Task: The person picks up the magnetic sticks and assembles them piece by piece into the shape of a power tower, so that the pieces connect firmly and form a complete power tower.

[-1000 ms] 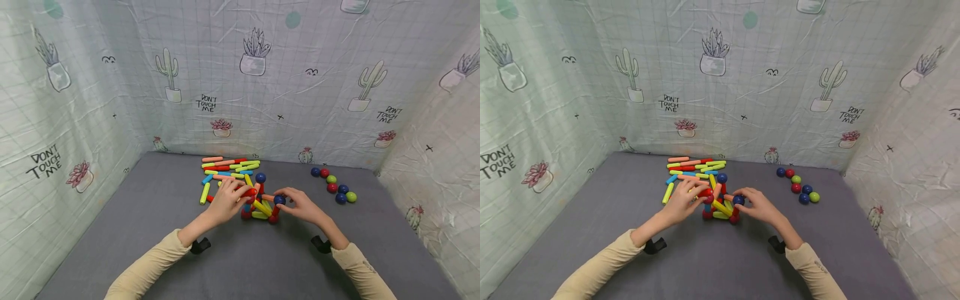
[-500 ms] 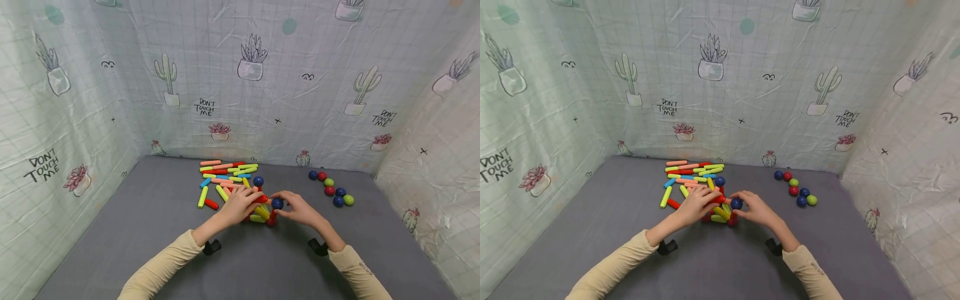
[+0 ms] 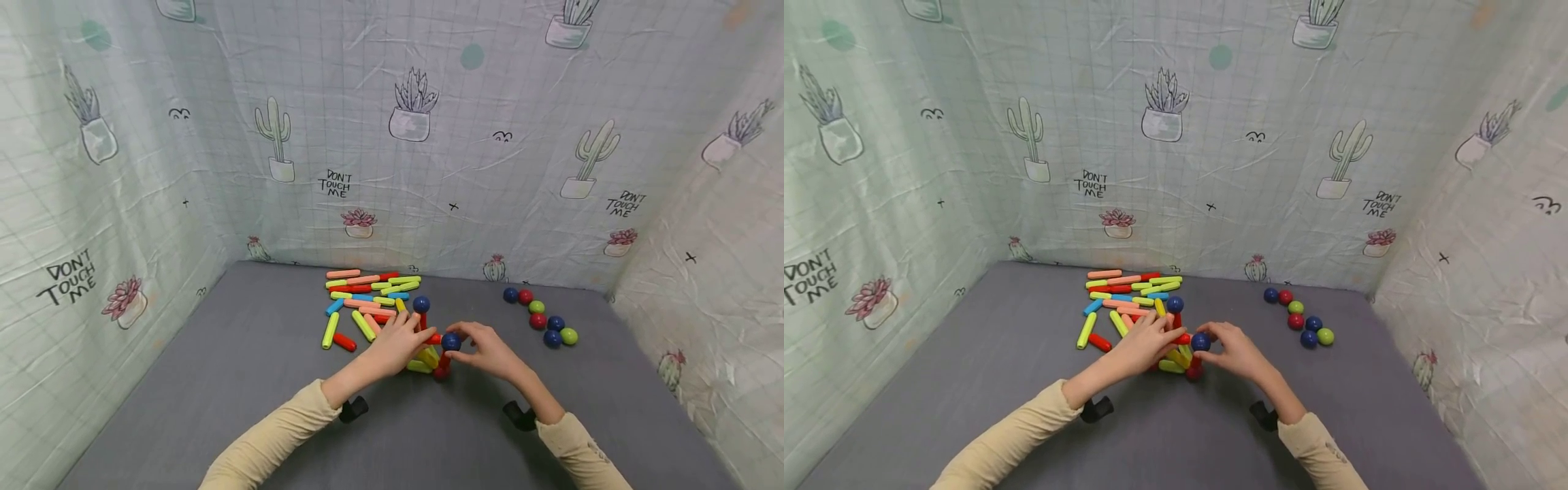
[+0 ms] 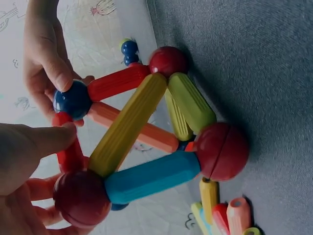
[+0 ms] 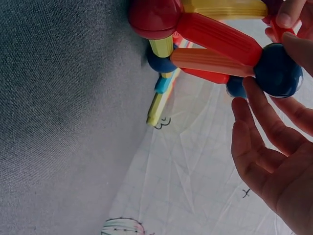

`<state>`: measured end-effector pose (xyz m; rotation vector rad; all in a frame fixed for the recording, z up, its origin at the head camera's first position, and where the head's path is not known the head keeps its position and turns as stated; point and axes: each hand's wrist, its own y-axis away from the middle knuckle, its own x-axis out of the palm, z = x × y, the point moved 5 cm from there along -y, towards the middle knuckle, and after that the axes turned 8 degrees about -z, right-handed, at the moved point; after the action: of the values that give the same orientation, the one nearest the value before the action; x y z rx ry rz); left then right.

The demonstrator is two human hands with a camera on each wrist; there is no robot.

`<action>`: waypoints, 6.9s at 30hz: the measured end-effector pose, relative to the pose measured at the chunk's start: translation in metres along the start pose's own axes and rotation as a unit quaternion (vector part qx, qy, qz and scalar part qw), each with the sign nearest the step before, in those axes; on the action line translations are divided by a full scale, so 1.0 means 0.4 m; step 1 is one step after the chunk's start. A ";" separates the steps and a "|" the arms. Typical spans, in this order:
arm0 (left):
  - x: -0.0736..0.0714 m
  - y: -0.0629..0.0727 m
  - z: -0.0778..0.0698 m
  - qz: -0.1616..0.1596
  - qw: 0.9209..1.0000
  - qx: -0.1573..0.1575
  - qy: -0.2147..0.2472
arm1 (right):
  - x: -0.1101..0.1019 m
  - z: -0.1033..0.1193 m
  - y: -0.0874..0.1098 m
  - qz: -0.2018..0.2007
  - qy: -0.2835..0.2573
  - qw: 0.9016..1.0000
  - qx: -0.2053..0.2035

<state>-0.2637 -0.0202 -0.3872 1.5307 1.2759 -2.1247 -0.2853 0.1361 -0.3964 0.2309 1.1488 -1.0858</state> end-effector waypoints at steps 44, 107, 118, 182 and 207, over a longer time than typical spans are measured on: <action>0.172 0.108 0.138 0.063 0.438 -0.520 0.731 | 0.166 0.002 0.093 0.267 -0.376 0.867 0.188; -0.028 -0.016 -0.025 -0.111 0.982 -0.070 0.137 | -0.009 -0.059 0.004 -0.067 -0.040 0.997 0.005; 0.014 -0.021 -0.052 -0.113 0.992 -0.062 -0.009 | -0.012 -0.052 0.005 -0.064 -0.050 0.997 -0.011; 0.200 0.126 0.180 0.021 0.436 -0.601 0.669 | 0.214 0.033 0.075 0.231 -0.464 0.829 0.211; 0.114 0.217 0.307 0.139 0.985 -0.106 -0.001 | -0.034 -0.041 -0.011 -0.093 -0.110 0.987 0.063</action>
<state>-0.3102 -0.1507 -0.4611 1.5137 1.1666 -1.7592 -0.2990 0.1523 -0.3911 0.0995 0.9168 -1.3169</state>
